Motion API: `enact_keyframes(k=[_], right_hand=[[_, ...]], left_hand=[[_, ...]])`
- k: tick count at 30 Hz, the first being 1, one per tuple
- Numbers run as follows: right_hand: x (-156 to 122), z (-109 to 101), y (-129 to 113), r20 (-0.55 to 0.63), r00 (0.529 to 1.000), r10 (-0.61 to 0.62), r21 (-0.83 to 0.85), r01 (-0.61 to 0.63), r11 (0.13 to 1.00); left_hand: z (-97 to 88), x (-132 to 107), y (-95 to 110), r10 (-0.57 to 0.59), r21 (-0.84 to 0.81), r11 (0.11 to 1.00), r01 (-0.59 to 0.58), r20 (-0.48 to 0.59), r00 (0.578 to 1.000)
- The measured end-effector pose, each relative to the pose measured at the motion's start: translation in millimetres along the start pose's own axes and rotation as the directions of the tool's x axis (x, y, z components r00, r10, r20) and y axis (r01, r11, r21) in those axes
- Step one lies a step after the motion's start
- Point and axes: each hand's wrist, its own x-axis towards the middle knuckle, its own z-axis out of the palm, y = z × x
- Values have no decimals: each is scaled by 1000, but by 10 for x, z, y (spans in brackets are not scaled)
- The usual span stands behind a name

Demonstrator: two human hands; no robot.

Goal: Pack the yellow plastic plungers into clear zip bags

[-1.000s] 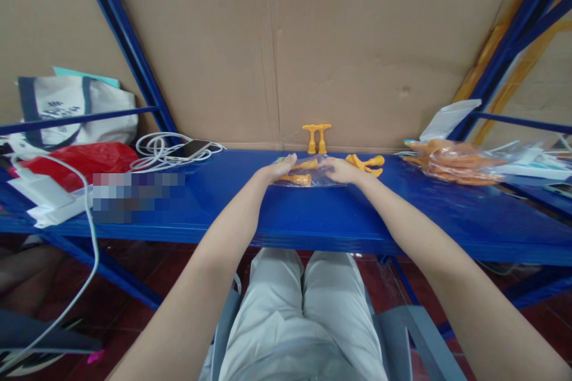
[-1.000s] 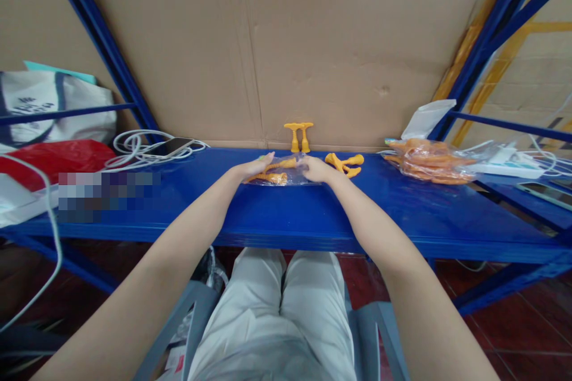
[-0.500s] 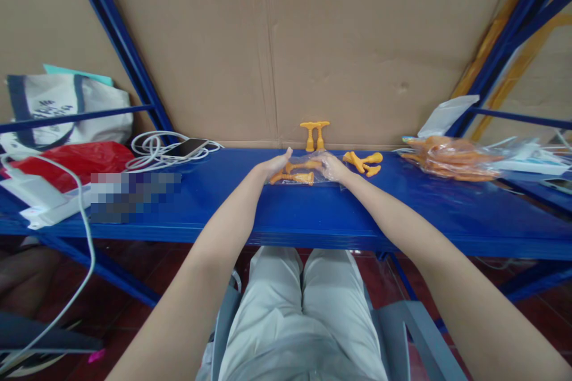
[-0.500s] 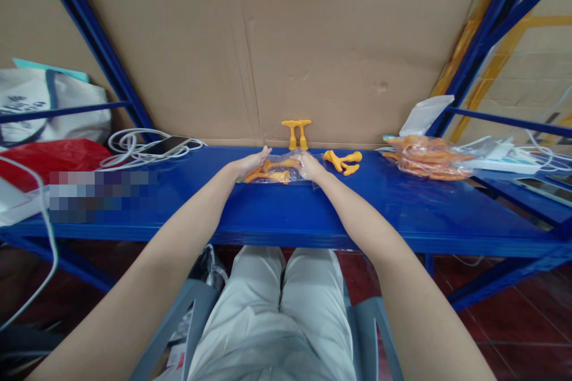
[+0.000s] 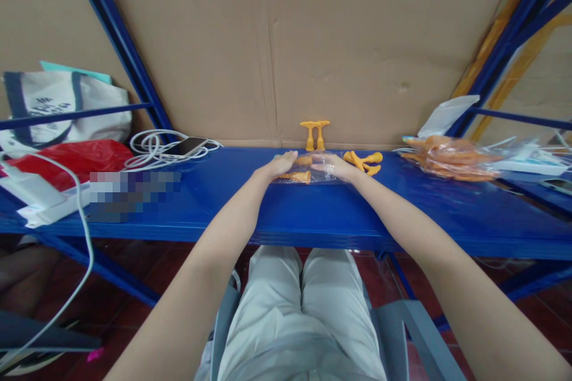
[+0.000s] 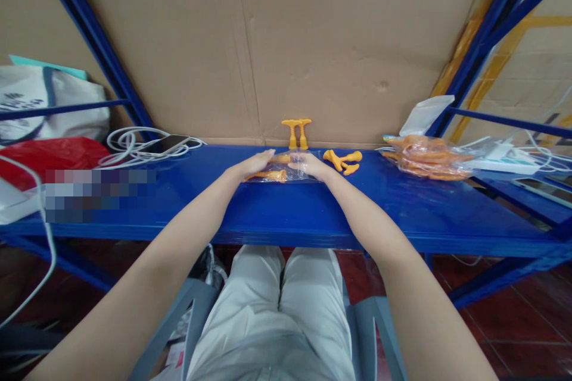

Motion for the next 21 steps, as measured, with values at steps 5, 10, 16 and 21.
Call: enact_keyframes(k=[5, 10, 16, 21], right_hand=[[-143, -317, -195, 11, 971, 241, 142, -240, 960], [-120, -693, -168, -414, 890, 191, -53, -233, 971], [-133, -984, 78, -743, 649, 167, -234, -484, 843], [-266, -897, 134, -571, 785, 240, -483, -557, 676]], left_hand=[[27, 43, 30, -5, 215, 976, -20, 118, 993], [20, 55, 32, -13, 262, 965, -23, 134, 991], [-6, 74, -41, -34, 272, 962, -1, 124, 992], [-22, 86, -117, -16, 285, 958, -21, 125, 992]])
